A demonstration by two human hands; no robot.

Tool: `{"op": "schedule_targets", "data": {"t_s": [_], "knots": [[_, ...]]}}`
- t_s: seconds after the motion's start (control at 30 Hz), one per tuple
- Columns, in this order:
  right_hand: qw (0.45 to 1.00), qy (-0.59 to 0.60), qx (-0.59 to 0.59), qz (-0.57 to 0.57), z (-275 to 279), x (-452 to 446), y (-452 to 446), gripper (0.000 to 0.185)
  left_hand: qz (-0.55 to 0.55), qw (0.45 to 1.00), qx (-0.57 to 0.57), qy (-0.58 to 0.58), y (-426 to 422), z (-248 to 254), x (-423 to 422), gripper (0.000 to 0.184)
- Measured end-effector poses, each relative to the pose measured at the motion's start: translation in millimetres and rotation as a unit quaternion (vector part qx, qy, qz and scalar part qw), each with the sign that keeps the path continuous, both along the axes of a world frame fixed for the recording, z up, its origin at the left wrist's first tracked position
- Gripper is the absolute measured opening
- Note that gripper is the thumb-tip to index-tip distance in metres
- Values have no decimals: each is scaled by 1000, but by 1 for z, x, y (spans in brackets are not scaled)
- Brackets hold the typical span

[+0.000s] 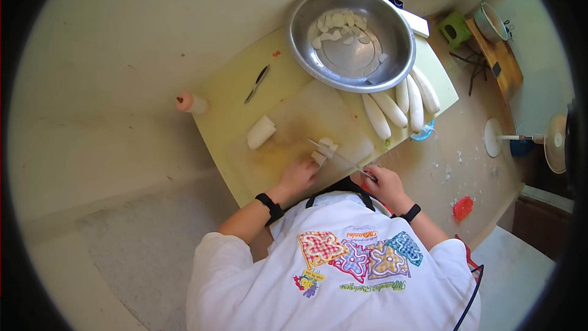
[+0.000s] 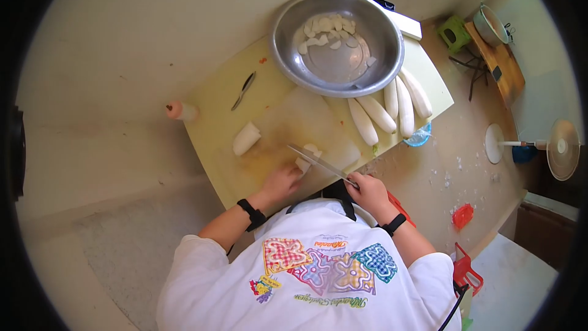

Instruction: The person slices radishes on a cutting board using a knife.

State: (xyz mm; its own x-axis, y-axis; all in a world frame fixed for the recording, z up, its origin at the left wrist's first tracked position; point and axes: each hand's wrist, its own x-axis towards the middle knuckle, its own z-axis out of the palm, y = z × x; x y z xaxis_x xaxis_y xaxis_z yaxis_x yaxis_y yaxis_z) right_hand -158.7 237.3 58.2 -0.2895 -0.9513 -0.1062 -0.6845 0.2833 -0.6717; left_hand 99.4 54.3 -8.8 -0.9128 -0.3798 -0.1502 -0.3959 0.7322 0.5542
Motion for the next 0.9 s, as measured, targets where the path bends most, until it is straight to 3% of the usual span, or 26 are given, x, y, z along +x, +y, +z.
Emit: {"op": "schedule_targets", "data": {"t_s": [0.07,0.13,0.37,0.9], "knots": [[1000,-17,2,24,4,1,-2,18,5,1000,12,14,4,-12,2,38],[999,-23,9,38,11,3,-5,18,-17,993,-52,100,2,-20,7,43],[998,-24,4,60,3,15,-9,17,-7,990,-82,112,1,-26,13,48],[997,-46,37,50,4,20,-17,25,64,979,-124,150,15,-48,-3,39]]}}
